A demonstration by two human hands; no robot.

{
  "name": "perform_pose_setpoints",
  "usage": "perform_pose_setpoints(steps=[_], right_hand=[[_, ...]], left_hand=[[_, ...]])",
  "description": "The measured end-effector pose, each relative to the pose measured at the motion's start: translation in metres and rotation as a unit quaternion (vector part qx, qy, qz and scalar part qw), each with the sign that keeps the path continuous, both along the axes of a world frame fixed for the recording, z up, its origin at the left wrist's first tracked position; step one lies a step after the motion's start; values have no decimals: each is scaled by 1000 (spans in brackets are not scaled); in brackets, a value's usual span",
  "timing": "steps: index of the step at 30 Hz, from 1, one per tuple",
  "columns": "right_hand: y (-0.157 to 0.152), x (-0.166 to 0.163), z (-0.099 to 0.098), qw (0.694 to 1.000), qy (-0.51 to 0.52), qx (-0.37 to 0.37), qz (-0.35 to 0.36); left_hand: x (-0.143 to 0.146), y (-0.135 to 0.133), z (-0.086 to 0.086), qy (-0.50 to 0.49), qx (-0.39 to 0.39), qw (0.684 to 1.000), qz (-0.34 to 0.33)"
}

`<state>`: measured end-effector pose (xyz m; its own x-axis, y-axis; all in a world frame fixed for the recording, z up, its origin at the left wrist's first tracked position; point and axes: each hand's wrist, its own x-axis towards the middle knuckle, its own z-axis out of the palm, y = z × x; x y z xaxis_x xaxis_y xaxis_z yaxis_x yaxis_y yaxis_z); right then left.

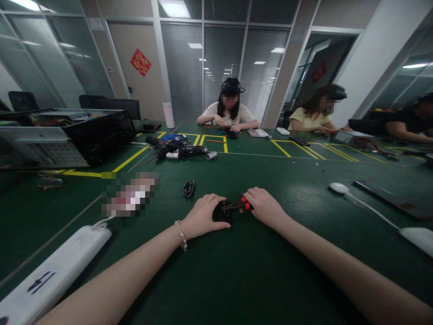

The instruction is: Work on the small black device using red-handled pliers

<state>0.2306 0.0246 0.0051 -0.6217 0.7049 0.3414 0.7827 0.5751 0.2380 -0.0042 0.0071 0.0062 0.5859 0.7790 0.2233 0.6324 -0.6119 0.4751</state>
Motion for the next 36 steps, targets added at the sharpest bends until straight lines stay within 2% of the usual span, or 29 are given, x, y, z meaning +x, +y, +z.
perform_pose_setpoints(steps=[18,36], right_hand=[[0,0,-2,999,35,10,-26],[0,1,-1,1000,6,8,-28]], left_hand=[[1,0,2,-13,-14,1000,1],[1,1,1,-12,-14,1000,4]])
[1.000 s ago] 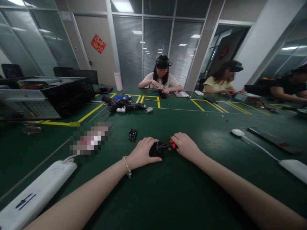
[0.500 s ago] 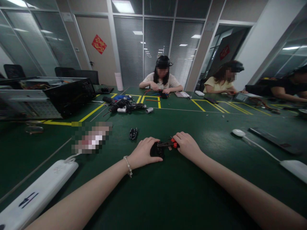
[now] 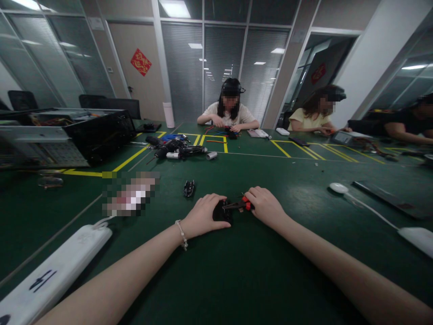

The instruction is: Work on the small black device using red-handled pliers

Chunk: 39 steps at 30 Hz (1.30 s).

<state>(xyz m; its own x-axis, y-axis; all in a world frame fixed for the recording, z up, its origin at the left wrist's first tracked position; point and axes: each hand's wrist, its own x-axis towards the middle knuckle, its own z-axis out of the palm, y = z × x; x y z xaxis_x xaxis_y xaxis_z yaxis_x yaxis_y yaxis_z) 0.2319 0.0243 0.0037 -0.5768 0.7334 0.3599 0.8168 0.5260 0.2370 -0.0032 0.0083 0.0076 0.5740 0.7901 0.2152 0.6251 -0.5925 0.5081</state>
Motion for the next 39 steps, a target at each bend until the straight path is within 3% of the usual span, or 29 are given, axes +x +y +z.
perform_pose_setpoints(steps=[15,39], right_hand=[[-3,-2,2,999,-26,36,-7],[-1,-1,1,1000,-16,11,0]], left_hand=[[0,0,1,-3,-15,1000,-1],[0,0,0,0,-10,1000,1]])
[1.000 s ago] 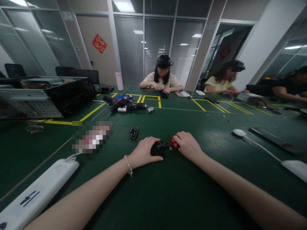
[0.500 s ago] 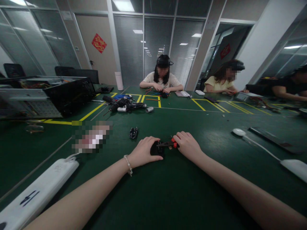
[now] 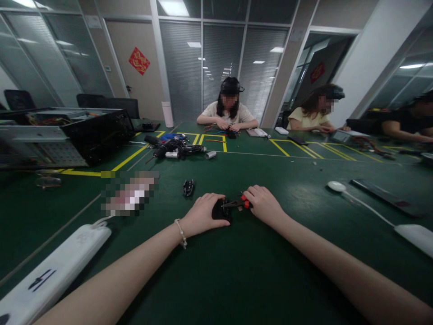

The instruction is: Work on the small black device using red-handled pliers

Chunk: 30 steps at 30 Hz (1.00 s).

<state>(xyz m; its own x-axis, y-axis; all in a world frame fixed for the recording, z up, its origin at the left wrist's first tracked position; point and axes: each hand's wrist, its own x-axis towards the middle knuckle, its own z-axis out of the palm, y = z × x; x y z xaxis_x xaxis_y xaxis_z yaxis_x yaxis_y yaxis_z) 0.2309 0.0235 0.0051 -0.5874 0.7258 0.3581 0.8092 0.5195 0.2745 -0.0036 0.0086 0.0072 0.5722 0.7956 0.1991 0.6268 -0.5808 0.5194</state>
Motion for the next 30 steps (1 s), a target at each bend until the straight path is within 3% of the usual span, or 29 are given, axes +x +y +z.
perform_pose_setpoints(steps=[30], right_hand=[[2,1,-2,1000,15,-24,10]], left_hand=[[-1,0,1,4,-2,1000,-5]])
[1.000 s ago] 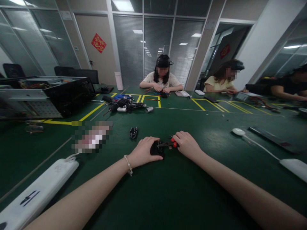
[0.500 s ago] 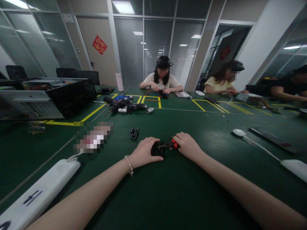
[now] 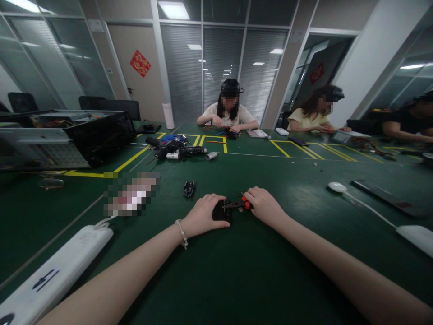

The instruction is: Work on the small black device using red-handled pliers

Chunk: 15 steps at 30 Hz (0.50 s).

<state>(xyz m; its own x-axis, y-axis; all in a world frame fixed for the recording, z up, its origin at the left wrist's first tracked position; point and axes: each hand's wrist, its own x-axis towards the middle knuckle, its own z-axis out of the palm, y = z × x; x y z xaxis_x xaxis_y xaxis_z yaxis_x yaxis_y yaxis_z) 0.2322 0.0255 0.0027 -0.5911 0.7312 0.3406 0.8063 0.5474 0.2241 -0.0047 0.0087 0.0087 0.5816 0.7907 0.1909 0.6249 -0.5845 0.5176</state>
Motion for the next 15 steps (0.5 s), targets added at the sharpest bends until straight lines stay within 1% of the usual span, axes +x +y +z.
perform_pose_setpoints(steps=[15], right_hand=[[2,2,-2,1000,2,2,20]], left_hand=[[1,1,-3,-2,22,1000,-5]])
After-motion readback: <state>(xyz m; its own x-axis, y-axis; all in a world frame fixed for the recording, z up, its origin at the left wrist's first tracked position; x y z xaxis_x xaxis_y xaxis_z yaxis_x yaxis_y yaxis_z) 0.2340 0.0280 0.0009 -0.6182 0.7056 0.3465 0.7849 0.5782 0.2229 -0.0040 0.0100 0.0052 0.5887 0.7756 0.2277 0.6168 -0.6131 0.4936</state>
